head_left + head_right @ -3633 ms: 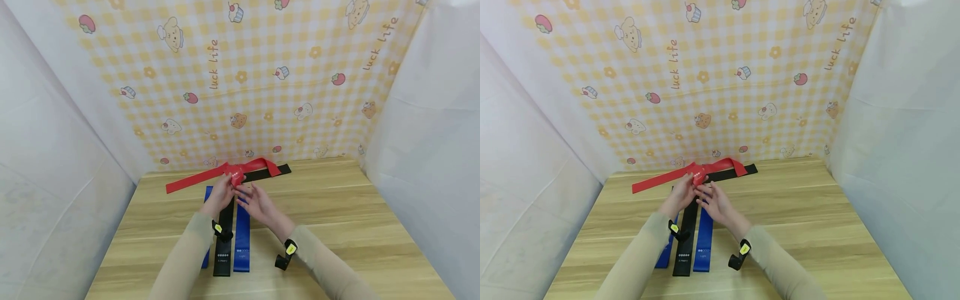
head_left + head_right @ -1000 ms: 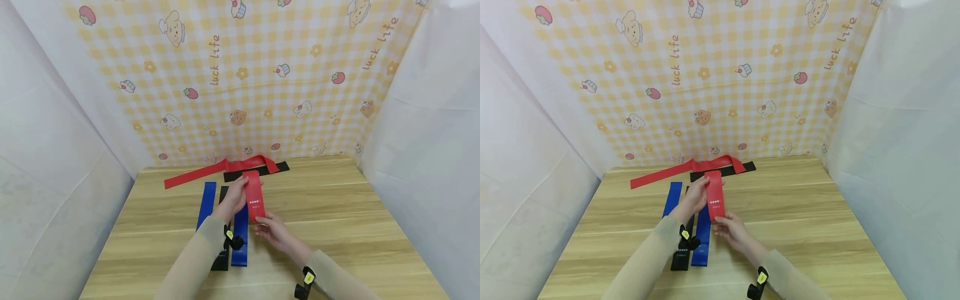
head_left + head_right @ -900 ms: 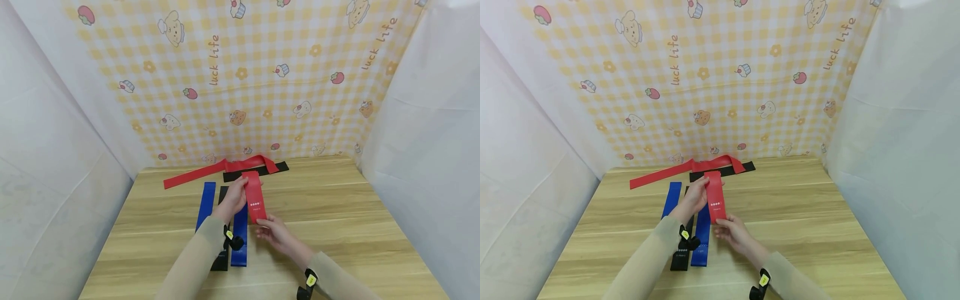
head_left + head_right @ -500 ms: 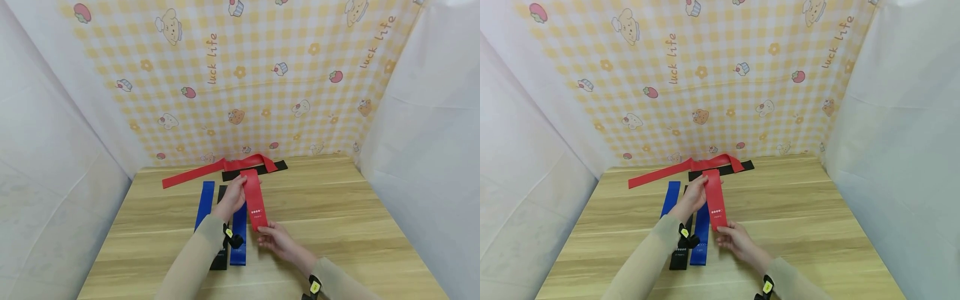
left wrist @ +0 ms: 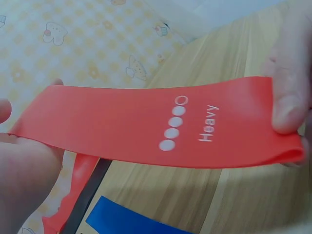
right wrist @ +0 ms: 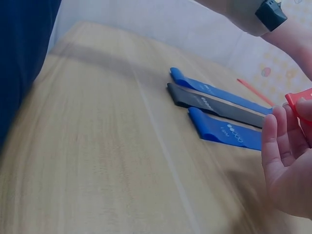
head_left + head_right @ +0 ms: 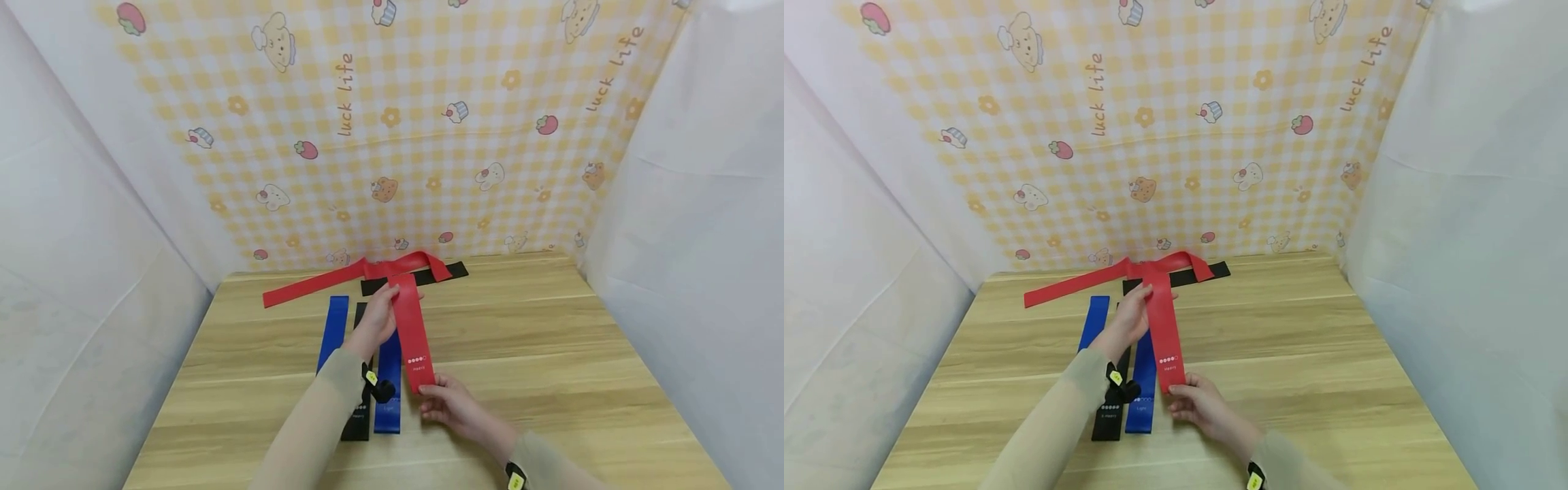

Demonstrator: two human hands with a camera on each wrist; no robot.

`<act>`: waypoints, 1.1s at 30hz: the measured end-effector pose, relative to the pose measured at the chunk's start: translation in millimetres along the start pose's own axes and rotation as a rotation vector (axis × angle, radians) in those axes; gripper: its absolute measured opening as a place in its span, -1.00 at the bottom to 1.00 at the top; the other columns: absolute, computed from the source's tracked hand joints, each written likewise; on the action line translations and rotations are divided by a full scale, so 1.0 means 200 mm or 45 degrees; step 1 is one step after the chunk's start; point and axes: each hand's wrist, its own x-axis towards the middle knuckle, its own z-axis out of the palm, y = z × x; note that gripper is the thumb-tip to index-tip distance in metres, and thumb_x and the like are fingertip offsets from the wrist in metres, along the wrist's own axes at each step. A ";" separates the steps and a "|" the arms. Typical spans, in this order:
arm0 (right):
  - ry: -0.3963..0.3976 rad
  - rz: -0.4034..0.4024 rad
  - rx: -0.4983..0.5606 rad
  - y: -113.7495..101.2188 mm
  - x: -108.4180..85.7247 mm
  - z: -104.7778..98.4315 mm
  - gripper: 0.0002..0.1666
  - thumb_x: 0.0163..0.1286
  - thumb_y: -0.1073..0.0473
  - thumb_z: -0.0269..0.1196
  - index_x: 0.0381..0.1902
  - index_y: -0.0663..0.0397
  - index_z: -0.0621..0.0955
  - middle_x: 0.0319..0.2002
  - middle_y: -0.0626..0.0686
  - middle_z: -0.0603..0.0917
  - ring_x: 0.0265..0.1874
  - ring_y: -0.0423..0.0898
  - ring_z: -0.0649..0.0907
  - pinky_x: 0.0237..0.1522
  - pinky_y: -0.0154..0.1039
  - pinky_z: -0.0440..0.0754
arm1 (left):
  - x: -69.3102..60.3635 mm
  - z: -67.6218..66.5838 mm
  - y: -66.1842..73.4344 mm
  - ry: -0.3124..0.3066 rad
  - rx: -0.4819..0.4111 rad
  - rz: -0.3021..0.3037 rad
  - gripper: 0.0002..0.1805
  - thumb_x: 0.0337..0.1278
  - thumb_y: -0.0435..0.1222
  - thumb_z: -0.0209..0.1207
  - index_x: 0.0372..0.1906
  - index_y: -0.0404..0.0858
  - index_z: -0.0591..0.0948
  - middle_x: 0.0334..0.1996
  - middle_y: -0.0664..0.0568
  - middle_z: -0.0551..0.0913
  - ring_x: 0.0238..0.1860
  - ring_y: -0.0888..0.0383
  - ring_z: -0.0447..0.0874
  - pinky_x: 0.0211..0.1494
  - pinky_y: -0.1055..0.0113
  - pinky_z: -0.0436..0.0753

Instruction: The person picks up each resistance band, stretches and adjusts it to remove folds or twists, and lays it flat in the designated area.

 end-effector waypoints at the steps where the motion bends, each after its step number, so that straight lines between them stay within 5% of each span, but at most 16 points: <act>1: 0.000 0.000 0.003 0.01 0.00 0.00 -0.81 0.34 0.27 0.23 -0.12 0.18 0.50 -0.29 0.07 0.65 -0.49 -0.14 0.63 -0.31 -0.27 0.65 | 0.00 0.00 0.00 -0.005 0.002 0.002 -0.33 0.52 -0.29 -0.14 0.54 -0.25 -0.14 0.44 -0.06 0.13 0.43 0.07 0.10 0.37 0.24 0.29; 7: -0.013 0.043 -0.039 0.04 -0.02 -0.03 -0.75 0.33 0.27 0.23 -0.06 0.21 0.50 -0.28 0.06 0.65 -0.50 -0.15 0.63 -0.33 -0.27 0.65 | 0.01 0.01 0.01 -0.022 0.012 0.004 -0.37 0.53 -0.28 -0.15 0.53 -0.23 -0.08 0.40 -0.06 0.21 0.39 0.08 0.20 0.32 0.27 0.36; 14: -0.026 0.056 -0.109 0.06 -0.03 -0.07 -0.71 0.28 0.26 0.25 -0.06 0.24 0.50 -0.29 0.08 0.65 -0.54 -0.15 0.62 -0.39 -0.28 0.65 | 0.02 0.02 0.03 0.007 0.041 -0.002 -0.31 0.52 -0.30 -0.14 0.54 -0.25 -0.18 0.54 -0.01 -0.15 0.51 0.07 -0.23 0.47 0.24 0.04; 19: -0.057 0.062 -0.144 0.07 -0.05 -0.10 -0.78 0.24 0.29 0.24 -0.16 0.18 0.50 -0.34 0.06 0.66 -0.56 -0.18 0.62 -0.42 -0.29 0.64 | 0.03 0.03 0.04 0.079 0.025 -0.014 -0.27 0.50 -0.32 -0.11 0.54 -0.26 -0.23 0.55 0.00 -0.23 0.52 0.06 -0.35 0.48 0.24 -0.10; 28: -0.052 0.087 -0.186 0.05 -0.08 -0.10 -0.74 0.24 0.26 0.27 -0.13 0.20 0.52 -0.37 0.05 0.68 -0.56 -0.18 0.63 -0.41 -0.28 0.65 | 0.02 0.04 0.05 0.053 0.034 -0.024 -0.24 0.50 -0.32 -0.10 0.54 -0.23 -0.26 0.55 -0.02 -0.22 0.52 0.07 -0.28 0.47 0.26 0.00; 33: -0.072 0.072 -0.249 0.05 -0.09 -0.10 -0.68 0.22 0.25 0.29 -0.09 0.27 0.53 -0.36 0.09 0.71 -0.56 -0.17 0.64 -0.42 -0.27 0.66 | 0.02 0.04 0.06 0.006 0.050 -0.015 -0.27 0.51 -0.33 -0.12 0.55 -0.21 -0.24 0.53 -0.07 -0.06 0.48 0.00 0.02 0.43 0.24 0.15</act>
